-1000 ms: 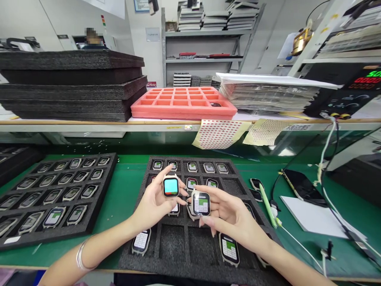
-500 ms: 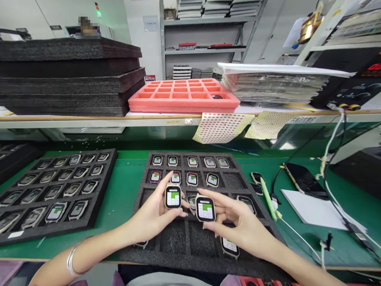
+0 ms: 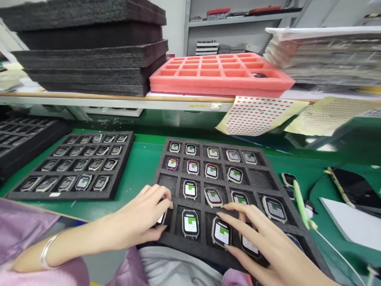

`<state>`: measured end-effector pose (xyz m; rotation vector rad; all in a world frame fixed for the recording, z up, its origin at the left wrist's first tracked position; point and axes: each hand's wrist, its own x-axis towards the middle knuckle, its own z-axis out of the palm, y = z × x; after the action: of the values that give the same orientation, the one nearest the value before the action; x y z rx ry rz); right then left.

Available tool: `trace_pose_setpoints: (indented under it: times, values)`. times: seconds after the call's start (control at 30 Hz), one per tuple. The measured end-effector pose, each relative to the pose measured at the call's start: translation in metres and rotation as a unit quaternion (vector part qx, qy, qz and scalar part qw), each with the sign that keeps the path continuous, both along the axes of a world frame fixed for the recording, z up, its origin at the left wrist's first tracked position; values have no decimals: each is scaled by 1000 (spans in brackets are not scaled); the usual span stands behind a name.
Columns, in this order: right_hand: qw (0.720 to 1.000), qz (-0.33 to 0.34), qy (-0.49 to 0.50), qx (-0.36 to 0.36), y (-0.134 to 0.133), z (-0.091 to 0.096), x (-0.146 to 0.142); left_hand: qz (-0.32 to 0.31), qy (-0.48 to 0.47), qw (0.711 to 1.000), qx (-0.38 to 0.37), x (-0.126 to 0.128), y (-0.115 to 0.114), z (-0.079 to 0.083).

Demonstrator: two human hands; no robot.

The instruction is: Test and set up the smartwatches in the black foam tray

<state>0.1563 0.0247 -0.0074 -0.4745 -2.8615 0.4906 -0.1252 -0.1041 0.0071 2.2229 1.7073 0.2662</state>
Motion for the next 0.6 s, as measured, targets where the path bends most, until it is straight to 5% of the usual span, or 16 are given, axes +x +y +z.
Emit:
trace_pose_setpoints:
  times: [0.13,0.37,0.5,0.6]
  values:
    - [999,21,32,10,8,-3,-12,39,85,995,-29,-14,-15,11]
    - [986,55,145,-60,20,8,-62,-69,207,976,10,-18,12,9]
    - [973,47,151,-166,20,19,-81,-60,119,991,23,-29,11,6]
    - [945,16,112,-308,15,20,-91,9,6,1000,24,-31,4,9]
